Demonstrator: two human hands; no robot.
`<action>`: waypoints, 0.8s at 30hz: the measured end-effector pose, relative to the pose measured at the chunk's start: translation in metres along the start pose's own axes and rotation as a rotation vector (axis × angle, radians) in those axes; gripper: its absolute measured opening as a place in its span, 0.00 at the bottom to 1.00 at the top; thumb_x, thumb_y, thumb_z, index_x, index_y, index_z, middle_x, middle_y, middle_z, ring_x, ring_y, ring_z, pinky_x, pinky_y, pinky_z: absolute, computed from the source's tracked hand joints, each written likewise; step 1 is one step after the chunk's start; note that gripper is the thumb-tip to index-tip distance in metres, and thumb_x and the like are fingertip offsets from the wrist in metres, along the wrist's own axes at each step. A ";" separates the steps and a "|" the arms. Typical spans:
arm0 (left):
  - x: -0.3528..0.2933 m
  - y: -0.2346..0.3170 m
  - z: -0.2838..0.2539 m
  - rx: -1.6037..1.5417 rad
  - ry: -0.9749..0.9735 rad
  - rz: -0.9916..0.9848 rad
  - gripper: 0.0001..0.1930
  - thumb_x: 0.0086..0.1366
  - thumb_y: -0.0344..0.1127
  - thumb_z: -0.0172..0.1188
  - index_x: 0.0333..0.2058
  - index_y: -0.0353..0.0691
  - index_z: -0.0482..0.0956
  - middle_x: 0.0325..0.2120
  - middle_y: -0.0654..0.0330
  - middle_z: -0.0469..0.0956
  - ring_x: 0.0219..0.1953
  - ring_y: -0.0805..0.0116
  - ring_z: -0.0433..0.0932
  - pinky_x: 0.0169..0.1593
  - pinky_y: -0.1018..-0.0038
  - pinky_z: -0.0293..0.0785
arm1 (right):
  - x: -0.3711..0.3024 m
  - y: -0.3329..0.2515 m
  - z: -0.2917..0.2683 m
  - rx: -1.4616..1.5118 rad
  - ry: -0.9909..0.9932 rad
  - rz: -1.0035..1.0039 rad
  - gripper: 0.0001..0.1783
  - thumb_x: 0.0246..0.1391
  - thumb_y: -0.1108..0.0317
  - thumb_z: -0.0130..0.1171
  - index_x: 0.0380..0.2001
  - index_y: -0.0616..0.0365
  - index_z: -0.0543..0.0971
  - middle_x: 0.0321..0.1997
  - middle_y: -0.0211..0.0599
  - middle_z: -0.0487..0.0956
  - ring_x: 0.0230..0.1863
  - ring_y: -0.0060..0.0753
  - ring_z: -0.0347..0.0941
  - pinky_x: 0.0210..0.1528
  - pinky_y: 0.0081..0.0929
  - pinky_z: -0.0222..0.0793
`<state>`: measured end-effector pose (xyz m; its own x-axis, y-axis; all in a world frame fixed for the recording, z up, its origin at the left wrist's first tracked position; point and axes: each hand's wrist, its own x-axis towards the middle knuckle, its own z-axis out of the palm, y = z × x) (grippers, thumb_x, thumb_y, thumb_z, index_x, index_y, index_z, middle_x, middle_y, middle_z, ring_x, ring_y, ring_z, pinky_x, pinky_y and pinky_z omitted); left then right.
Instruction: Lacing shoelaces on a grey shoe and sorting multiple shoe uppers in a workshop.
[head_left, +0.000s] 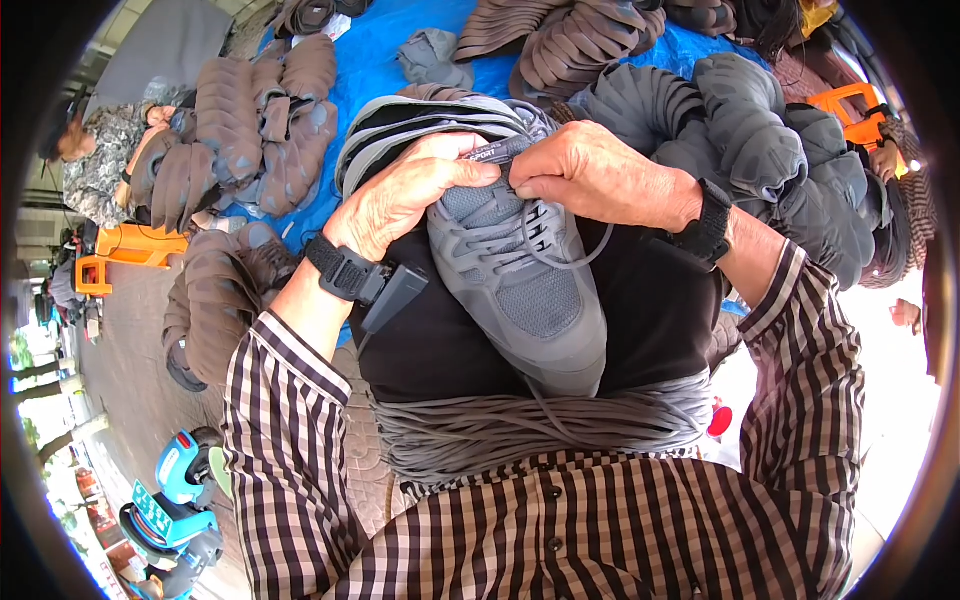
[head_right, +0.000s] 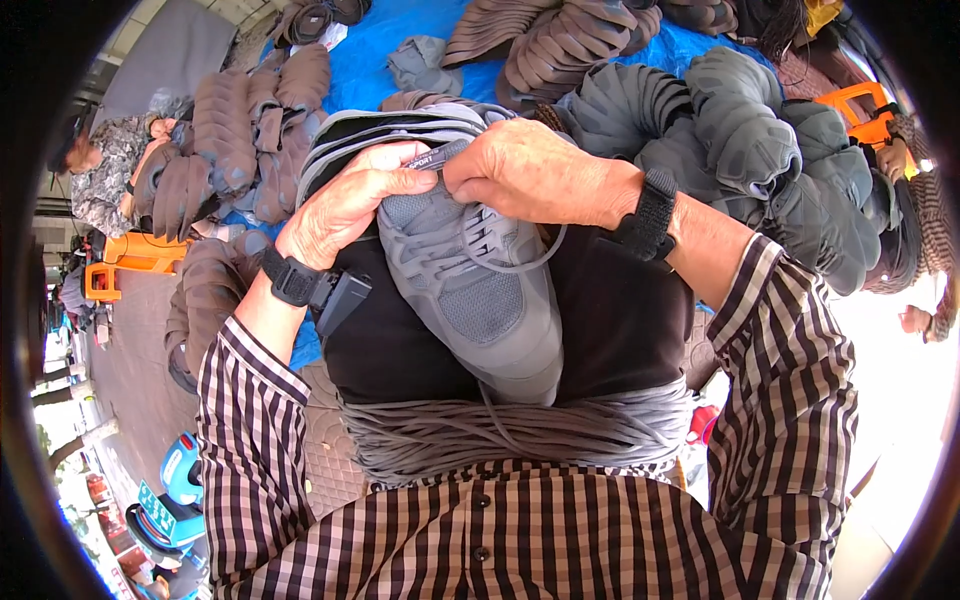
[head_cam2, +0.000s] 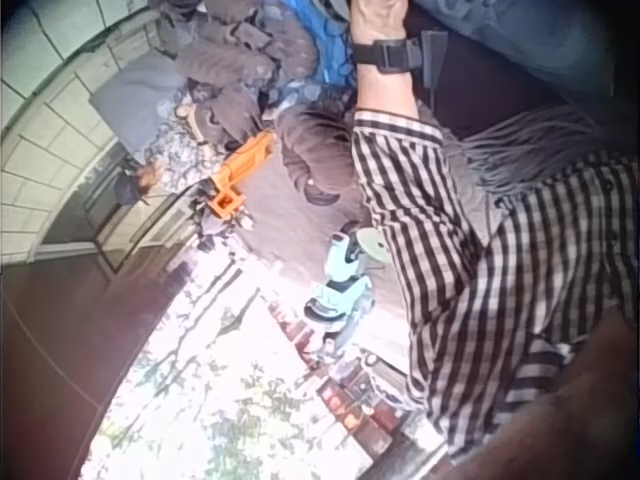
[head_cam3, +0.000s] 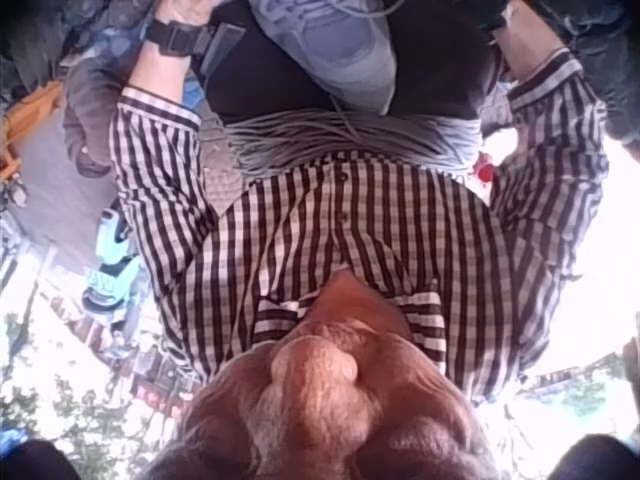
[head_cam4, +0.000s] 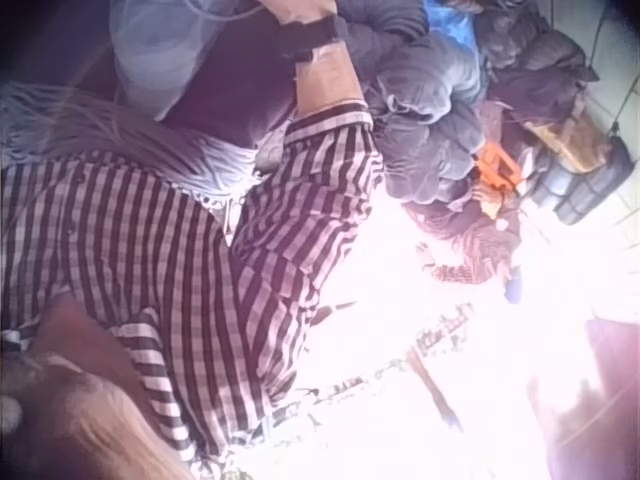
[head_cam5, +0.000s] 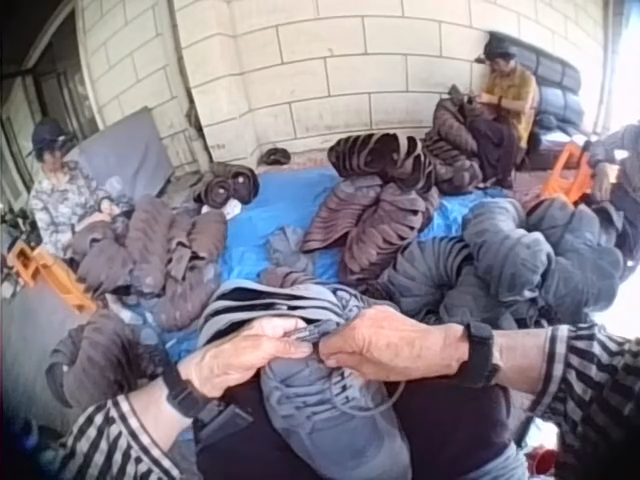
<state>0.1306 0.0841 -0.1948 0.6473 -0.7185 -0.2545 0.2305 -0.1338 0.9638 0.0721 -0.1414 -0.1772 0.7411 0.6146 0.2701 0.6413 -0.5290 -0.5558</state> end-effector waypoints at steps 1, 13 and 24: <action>-0.001 -0.002 -0.002 0.000 0.006 0.000 0.16 0.58 0.32 0.62 0.45 0.33 0.75 0.41 0.64 0.75 0.46 0.75 0.70 0.54 0.78 0.62 | 0.002 -0.001 0.000 0.027 -0.027 0.006 0.03 0.48 0.70 0.57 0.25 0.56 0.78 0.23 0.44 0.77 0.30 0.50 0.75 0.33 0.42 0.70; 0.002 -0.014 -0.008 0.039 0.033 0.049 0.20 0.60 0.30 0.57 0.51 0.33 0.73 0.46 0.62 0.75 0.50 0.72 0.69 0.58 0.77 0.59 | -0.001 -0.015 0.006 -0.230 0.037 0.071 0.17 0.43 0.77 0.57 0.40 0.65 0.71 0.23 0.51 0.77 0.29 0.53 0.76 0.31 0.42 0.70; -0.009 -0.013 -0.019 0.738 -0.184 0.884 0.15 0.68 0.33 0.48 0.50 0.35 0.74 0.54 0.54 0.70 0.58 0.61 0.67 0.62 0.68 0.61 | 0.008 -0.024 0.018 -0.291 0.060 -0.185 0.21 0.39 0.78 0.57 0.41 0.63 0.67 0.22 0.43 0.74 0.27 0.47 0.75 0.28 0.39 0.70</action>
<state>0.1357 0.1049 -0.2062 0.2417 -0.8403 0.4853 -0.7660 0.1418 0.6271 0.0593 -0.1131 -0.1761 0.6116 0.6849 0.3961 0.7894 -0.5614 -0.2482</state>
